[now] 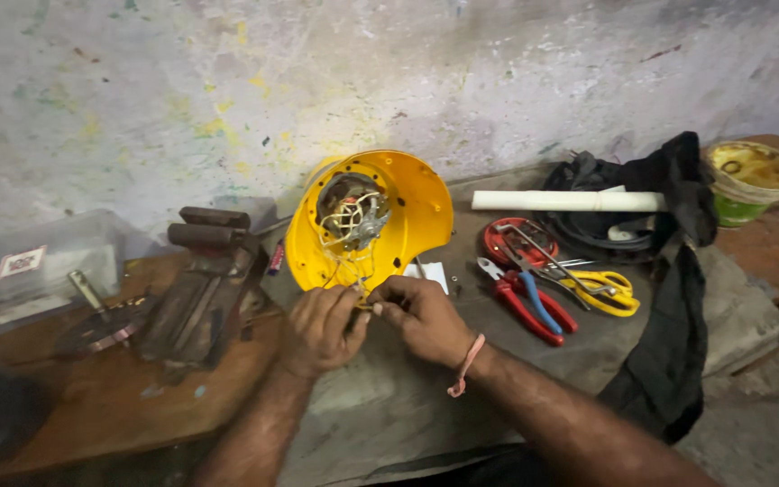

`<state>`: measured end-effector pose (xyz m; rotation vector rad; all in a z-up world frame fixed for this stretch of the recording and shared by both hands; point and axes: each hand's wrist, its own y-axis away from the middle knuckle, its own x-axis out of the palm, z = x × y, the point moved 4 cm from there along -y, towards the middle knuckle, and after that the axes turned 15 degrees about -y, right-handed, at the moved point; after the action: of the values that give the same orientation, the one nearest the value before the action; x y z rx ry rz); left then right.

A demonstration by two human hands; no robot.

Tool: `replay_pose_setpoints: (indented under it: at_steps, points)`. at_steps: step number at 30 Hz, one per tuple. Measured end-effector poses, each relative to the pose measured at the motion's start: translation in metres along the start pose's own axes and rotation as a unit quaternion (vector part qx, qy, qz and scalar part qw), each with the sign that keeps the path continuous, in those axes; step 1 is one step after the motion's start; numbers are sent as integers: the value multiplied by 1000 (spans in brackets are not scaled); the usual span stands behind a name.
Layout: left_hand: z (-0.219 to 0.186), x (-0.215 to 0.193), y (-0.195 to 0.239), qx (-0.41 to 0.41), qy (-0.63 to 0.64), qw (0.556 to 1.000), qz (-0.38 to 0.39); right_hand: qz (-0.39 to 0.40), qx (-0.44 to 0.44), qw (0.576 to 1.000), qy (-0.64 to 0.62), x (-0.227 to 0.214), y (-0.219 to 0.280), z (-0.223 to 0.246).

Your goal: The person disassembles the housing of a small fan motor, uses a screwdriver to loosen internal components, and uses pliers to manipulate the wiring and internal assembly.

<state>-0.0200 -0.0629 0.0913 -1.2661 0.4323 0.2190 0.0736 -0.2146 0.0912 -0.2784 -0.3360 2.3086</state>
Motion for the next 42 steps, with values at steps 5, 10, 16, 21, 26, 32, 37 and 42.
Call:
replay_pose_setpoints:
  at_steps: [5, 10, 16, 21, 26, 32, 37, 42]
  points:
    - [-2, 0, -4, 4, 7, 999, 32, -4, 13, 1000, -11, 3, -6, -14]
    - [-1, 2, -3, 4, 15, 999, 35, -15, 31, 999, 3, 4, -8, -25]
    - [4, 5, 2, -18, 15, 999, 24, -11, 20, 1000, -8, 6, -3, -14]
    - [9, 1, 3, -98, 27, 995, -10, -101, -106, 926, 347, -38, 32, 23]
    - [13, 0, 3, -143, 55, 988, -28, -161, 19, 835, 527, -123, 58, 30]
    - [15, 2, 5, -145, 60, 987, -26, -157, 41, 839, 520, -156, 75, 1]
    - [13, 1, 2, -126, 34, 991, -15, -191, -17, 833, 519, -166, 75, -20]
    - [11, -3, -1, -110, 12, 994, -13, -228, -118, 822, 508, -169, 81, 1]
